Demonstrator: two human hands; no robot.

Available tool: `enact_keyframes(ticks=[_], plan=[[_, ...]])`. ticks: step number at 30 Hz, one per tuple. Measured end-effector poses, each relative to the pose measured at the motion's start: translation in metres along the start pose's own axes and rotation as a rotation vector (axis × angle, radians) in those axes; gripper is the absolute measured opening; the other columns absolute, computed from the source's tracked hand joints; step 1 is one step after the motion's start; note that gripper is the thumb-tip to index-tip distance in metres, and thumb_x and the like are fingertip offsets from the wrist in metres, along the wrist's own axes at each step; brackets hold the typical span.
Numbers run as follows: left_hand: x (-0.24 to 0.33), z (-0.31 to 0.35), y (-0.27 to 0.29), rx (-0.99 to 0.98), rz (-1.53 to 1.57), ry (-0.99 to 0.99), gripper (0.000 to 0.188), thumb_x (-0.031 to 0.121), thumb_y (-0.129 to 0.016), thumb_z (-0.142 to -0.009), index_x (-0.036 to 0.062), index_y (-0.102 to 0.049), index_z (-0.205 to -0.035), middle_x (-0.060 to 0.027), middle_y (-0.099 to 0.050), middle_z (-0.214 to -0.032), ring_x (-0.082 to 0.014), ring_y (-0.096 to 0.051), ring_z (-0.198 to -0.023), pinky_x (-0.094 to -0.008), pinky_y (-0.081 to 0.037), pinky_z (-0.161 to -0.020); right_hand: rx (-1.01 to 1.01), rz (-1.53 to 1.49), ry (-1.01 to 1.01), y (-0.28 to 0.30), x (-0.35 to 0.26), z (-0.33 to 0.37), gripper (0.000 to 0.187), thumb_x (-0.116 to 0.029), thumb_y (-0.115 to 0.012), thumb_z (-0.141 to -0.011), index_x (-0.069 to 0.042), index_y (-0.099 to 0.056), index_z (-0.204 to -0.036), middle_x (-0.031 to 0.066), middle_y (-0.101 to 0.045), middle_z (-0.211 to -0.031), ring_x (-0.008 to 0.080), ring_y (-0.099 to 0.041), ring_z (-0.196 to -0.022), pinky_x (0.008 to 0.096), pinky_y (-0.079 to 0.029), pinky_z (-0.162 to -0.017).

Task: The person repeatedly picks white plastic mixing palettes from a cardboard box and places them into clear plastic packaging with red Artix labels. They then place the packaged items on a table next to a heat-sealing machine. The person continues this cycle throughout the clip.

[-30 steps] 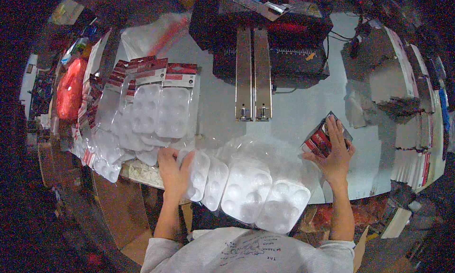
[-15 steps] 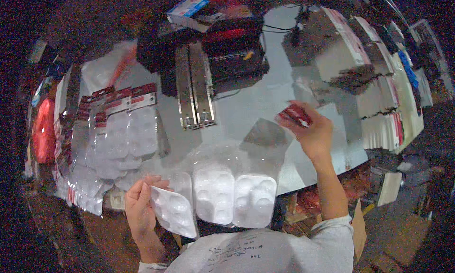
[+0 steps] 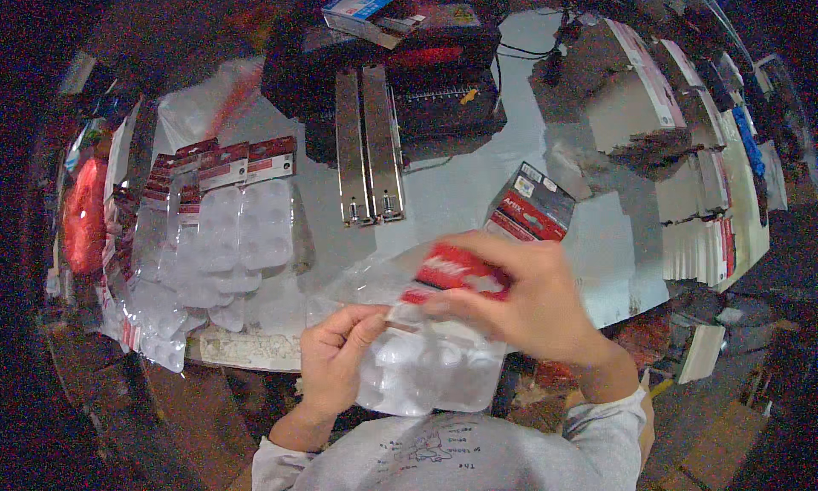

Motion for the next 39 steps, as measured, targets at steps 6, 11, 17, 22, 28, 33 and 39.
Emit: enact_keyframes(ticks=[6,11,17,22,28,33,39], plan=[[-0.002,0.002,0.005,0.106,-0.102,-0.136,0.016,0.015,-0.056,-0.089,0.0015,-0.064,-0.09,-0.0011,-0.061,-0.063,-0.0039,-0.046,-0.054,-0.0201,-0.037,-0.049,-0.108,0.074,-0.028,-0.028,-0.008,-0.015,0.034,-0.025,-0.079,-0.066,0.001,-0.061,-0.078,0.0037,-0.056,-0.06,0.0054,-0.045,-0.052,0.0219,-0.038,-0.048],[-0.001,0.002,0.01,0.142,-0.243,-0.218,0.014,0.013,-0.058,-0.088,0.0009,-0.063,-0.086,-0.0009,-0.057,-0.058,-0.0038,-0.042,-0.05,-0.0211,-0.034,-0.045,-0.18,0.079,0.048,-0.031,-0.011,-0.017,0.032,-0.026,-0.078,-0.067,0.0,-0.062,-0.078,0.004,-0.056,-0.058,0.006,-0.047,-0.051,0.0231,-0.037,-0.047],[-0.008,-0.002,0.011,0.111,-0.178,-0.13,0.013,0.013,-0.06,-0.086,0.0007,-0.063,-0.084,-0.0005,-0.051,-0.055,-0.0033,-0.041,-0.05,-0.0205,-0.033,-0.045,-0.244,0.255,0.216,-0.033,-0.008,-0.02,0.033,-0.027,-0.079,-0.064,-0.002,-0.063,-0.08,0.0051,-0.058,-0.06,0.012,-0.051,-0.051,0.0247,-0.04,-0.049],[-0.01,-0.001,0.016,0.268,-0.127,-0.224,0.014,0.012,-0.06,-0.086,-0.001,-0.063,-0.083,0.0027,-0.053,-0.062,-0.0025,-0.042,-0.056,-0.0188,-0.033,-0.049,-0.04,0.149,0.149,-0.014,0.003,-0.019,0.032,-0.026,-0.078,-0.067,0.0,-0.064,-0.081,0.0062,-0.062,-0.069,0.0114,-0.058,-0.056,0.0233,-0.046,-0.055],[-0.021,-0.006,0.024,0.398,-0.003,-0.244,0.016,0.011,-0.057,-0.087,-0.0023,-0.061,-0.08,0.001,-0.057,-0.071,-0.0039,-0.044,-0.063,-0.0186,-0.034,-0.057,-0.39,-0.341,-0.414,-0.018,0.036,0.003,0.024,-0.021,-0.067,-0.08,0.002,-0.068,-0.085,0.0073,-0.066,-0.073,0.0108,-0.062,-0.059,0.0232,-0.048,-0.049],[-0.025,0.003,0.023,0.314,0.06,-0.212,0.018,0.016,-0.053,-0.09,0.0,-0.059,-0.083,0.0019,-0.056,-0.074,-0.0036,-0.045,-0.068,-0.018,-0.035,-0.061,-0.468,-0.598,-0.489,-0.034,0.041,0.015,0.019,-0.016,-0.06,-0.085,0.003,-0.061,-0.083,0.0094,-0.065,-0.076,0.0145,-0.064,-0.063,0.0224,-0.048,-0.05],[-0.041,-0.038,0.024,0.415,0.023,-0.095,0.026,0.018,-0.047,-0.093,-0.0004,-0.049,-0.075,0.0009,-0.046,-0.067,-0.0061,-0.037,-0.065,-0.0209,-0.033,-0.059,-0.216,-0.7,-0.547,-0.053,0.059,-0.017,0.014,-0.012,-0.056,-0.086,0.001,-0.056,-0.081,0.0073,-0.06,-0.072,0.0137,-0.06,-0.059,0.0242,-0.048,-0.054]])
Point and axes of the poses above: each hand's wrist, its own z-axis away from the middle knuckle, its own y-axis out of the back of the hand, x = y × z, the point moved 3 cm from there along -z, towards the middle knuckle
